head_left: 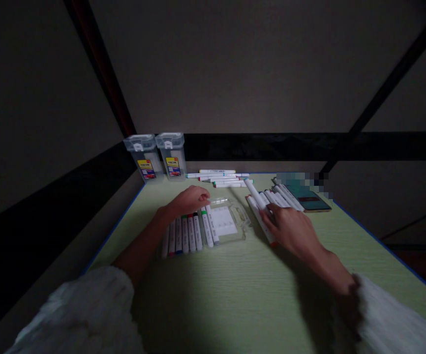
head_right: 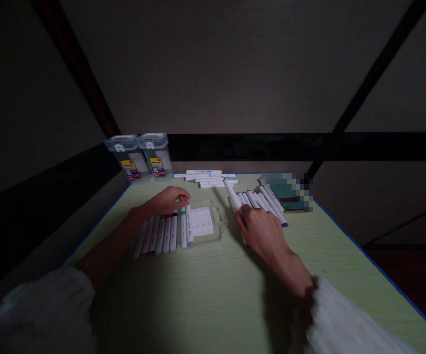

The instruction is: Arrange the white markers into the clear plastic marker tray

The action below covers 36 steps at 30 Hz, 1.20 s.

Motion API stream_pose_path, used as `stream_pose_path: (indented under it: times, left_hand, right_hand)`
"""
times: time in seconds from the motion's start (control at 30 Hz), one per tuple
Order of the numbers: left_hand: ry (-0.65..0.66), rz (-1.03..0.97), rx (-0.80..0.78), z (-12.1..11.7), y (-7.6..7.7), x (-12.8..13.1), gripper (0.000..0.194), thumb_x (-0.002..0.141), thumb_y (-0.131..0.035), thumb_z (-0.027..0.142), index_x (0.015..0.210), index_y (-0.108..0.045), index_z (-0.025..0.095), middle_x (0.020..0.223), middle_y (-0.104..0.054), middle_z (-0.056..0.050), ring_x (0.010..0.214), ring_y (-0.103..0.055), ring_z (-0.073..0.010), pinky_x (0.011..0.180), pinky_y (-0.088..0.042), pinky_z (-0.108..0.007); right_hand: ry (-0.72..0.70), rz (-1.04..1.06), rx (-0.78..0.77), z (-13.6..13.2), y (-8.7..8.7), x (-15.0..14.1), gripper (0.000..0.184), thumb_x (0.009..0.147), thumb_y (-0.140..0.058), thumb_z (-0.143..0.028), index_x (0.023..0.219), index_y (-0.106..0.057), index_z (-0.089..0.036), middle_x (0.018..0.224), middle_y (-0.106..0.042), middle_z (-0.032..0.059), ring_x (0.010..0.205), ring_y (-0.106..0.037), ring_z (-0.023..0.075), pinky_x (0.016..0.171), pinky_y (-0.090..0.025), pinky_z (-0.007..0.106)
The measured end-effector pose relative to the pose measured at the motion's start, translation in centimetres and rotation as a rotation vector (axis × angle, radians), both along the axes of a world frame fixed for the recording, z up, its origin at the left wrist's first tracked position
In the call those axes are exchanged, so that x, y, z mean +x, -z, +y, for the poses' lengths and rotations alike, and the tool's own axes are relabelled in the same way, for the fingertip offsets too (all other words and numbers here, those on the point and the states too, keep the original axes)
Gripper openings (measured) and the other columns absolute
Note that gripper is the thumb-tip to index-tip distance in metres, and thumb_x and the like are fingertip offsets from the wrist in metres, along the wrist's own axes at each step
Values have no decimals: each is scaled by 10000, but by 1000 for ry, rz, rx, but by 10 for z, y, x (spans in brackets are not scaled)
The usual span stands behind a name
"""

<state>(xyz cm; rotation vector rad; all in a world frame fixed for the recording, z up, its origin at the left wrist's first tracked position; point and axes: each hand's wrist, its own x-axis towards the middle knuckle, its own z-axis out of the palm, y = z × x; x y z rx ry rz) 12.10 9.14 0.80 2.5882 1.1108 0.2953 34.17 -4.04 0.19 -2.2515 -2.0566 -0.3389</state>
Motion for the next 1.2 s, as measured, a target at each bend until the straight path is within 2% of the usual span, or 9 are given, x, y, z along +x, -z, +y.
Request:
stream_pose_path:
  times: [0.23,0.6,0.8,1.2]
  left_hand:
    - [-9,42,44,5,3,-3,254,715,-472,246,863,-618,100,861,-642,-87,772,-574,-155,699,-431,-266]
    - [-48,118,31,8,3,-11,266,702,-490,251,895,-614,115,918,-631,-86,815,-557,-164,729,-413,-261]
    - [-50,164,8,10,4,-13,199,682,-487,197,784,-640,123,831,-641,-72,743,-552,-149,677,-401,-248]
    - [-72,220,-17,17,3,-23,199,664,-475,166,723,-660,122,733,-654,-58,640,-546,-131,589,-391,-221]
  right_hand:
    - [56,-38,-90,1,1,3,292,847,-328,-329,964,-543,-170,752,-654,108,670,-615,242,494,-300,271]
    - [71,-17,-136,-1,1,6,297,834,-362,-320,966,-552,-134,780,-650,133,700,-624,253,514,-363,281]
    - [76,-68,-143,0,5,9,305,836,-361,-342,958,-550,-135,765,-648,131,701,-626,277,516,-386,296]
    - [81,-46,-155,-1,4,12,328,833,-376,-375,983,-554,-143,785,-646,133,713,-625,272,516,-387,297]
